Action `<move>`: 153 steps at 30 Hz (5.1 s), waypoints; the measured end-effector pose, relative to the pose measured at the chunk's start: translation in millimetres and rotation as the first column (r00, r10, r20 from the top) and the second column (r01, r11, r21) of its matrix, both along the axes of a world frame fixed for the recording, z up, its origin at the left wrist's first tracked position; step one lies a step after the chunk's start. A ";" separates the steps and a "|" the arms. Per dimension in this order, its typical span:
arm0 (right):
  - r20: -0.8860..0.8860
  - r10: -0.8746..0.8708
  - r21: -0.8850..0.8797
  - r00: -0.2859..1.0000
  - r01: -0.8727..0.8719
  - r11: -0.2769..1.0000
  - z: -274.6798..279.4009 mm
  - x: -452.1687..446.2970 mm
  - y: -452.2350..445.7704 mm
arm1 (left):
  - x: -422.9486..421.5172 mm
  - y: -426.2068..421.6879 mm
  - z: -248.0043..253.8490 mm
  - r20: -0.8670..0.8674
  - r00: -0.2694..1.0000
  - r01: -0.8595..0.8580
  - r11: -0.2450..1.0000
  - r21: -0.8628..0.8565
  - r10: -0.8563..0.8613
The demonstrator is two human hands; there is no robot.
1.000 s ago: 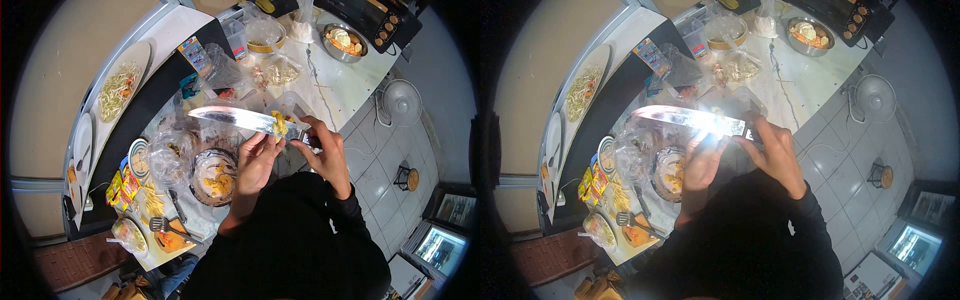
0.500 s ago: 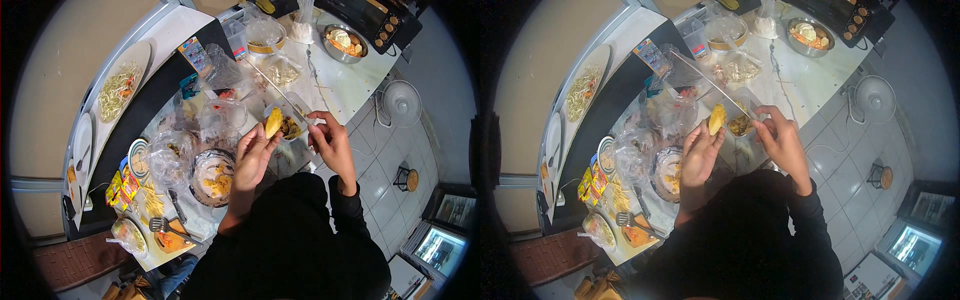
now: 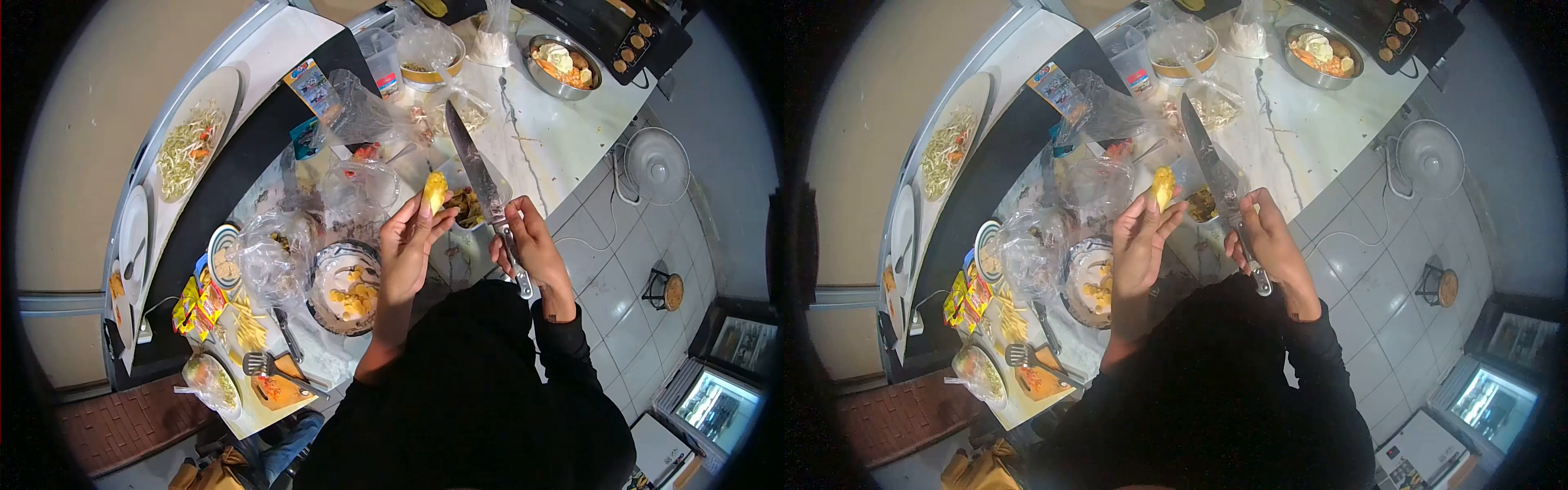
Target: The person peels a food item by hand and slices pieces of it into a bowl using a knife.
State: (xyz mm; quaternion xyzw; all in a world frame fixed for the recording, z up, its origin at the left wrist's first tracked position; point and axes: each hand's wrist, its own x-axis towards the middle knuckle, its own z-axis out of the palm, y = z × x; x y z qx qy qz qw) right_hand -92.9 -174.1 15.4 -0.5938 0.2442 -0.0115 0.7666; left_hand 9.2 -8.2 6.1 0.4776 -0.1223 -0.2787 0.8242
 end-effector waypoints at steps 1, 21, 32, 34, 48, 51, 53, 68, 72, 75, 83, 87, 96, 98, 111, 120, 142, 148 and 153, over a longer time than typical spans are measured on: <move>0.009 0.009 0.019 1.000 -0.009 1.000 -4.1 0.4 0.3 | 0.3 -1.2 0.2 -0.001 1.000 -0.002 1.000 0.001 0.002; -0.160 -0.105 0.121 0.982 0.125 0.985 10.8 -79.1 4.3 | 5.5 -9.1 -3.2 -0.002 0.999 -0.032 0.996 0.089 0.032; 0.030 -0.100 -0.138 0.995 0.103 0.985 37.9 -103.1 -0.8 | 11.2 -4.9 2.4 -0.046 0.996 0.080 0.989 0.123 -0.075; 0.059 -0.110 -0.223 0.992 0.121 0.967 37.2 -92.5 3.9 | 8.0 -5.7 3.6 -0.073 0.992 0.107 0.993 0.055 -0.102; 0.178 0.004 -0.695 0.984 0.123 0.709 48.5 -48.1 34.5 | -24.7 -5.9 20.8 -0.165 0.985 0.039 0.999 -0.002 -0.039; 0.164 0.035 -0.738 0.986 0.100 0.668 45.2 -44.7 34.6 | -26.9 -5.9 18.2 -0.089 0.996 0.012 0.999 0.029 -0.010; 0.173 0.034 -0.736 0.984 0.106 0.668 44.3 -42.6 34.4 | -27.6 -5.3 17.4 -0.067 0.998 0.003 0.999 0.045 0.000; 0.196 0.032 -0.780 0.980 0.136 0.611 38.3 -40.0 29.2 | -29.6 -1.2 -0.7 0.029 1.000 0.002 0.998 -0.061 0.000; 0.231 0.024 -0.784 0.973 0.171 0.596 36.1 -39.4 26.8 | -32.7 -4.3 6.6 0.010 1.000 0.007 0.997 -0.073 -0.006; 0.221 0.019 -0.784 0.975 0.166 0.598 35.3 -39.1 24.8 | -34.5 -4.7 6.3 0.011 1.000 -0.008 0.999 -0.045 0.008; 0.189 0.038 -0.796 0.981 0.131 0.591 36.3 -37.1 19.7 | -33.8 -4.1 3.0 0.028 1.000 -0.003 0.999 -0.043 0.004; 0.218 0.046 -0.791 0.975 0.149 0.593 33.1 -32.7 18.0 | -32.5 -4.2 2.7 0.014 1.000 -0.012 0.998 -0.059 0.013; 0.175 0.107 -0.770 0.979 0.068 0.634 40.6 -21.4 7.9 | -27.5 -2.8 3.2 0.019 1.000 -0.019 1.000 -0.019 0.020; 0.180 0.125 -0.771 0.976 0.061 0.634 39.6 -17.5 6.0 | -27.6 -3.1 6.4 0.028 0.999 -0.036 0.999 0.008 0.036; 0.098 0.128 -0.696 0.987 -0.024 0.718 38.9 -1.0 -8.2 | -20.5 -3.8 8.3 0.105 0.994 0.015 0.994 0.109 -0.027; 0.120 0.089 -0.640 0.989 0.009 0.769 34.8 -3.0 -9.2 | -5.0 -4.5 4.2 0.092 0.995 0.045 0.999 0.013 -0.046; 0.064 0.059 -0.039 0.996 -0.057 0.998 -13.2 -23.7 4.1 | -7.5 -14.1 -4.1 0.359 0.922 -0.227 0.954 0.198 0.145; 0.018 0.110 -0.040 0.994 -0.109 0.993 -10.5 -46.0 -7.2 | -5.6 -13.5 -8.6 0.400 0.906 -0.229 0.957 0.180 0.142; -0.060 0.128 -0.053 0.990 -0.131 0.990 6.2 -71.8 -20.8 | -5.6 -12.2 -6.7 0.393 0.910 -0.215 0.962 0.170 0.133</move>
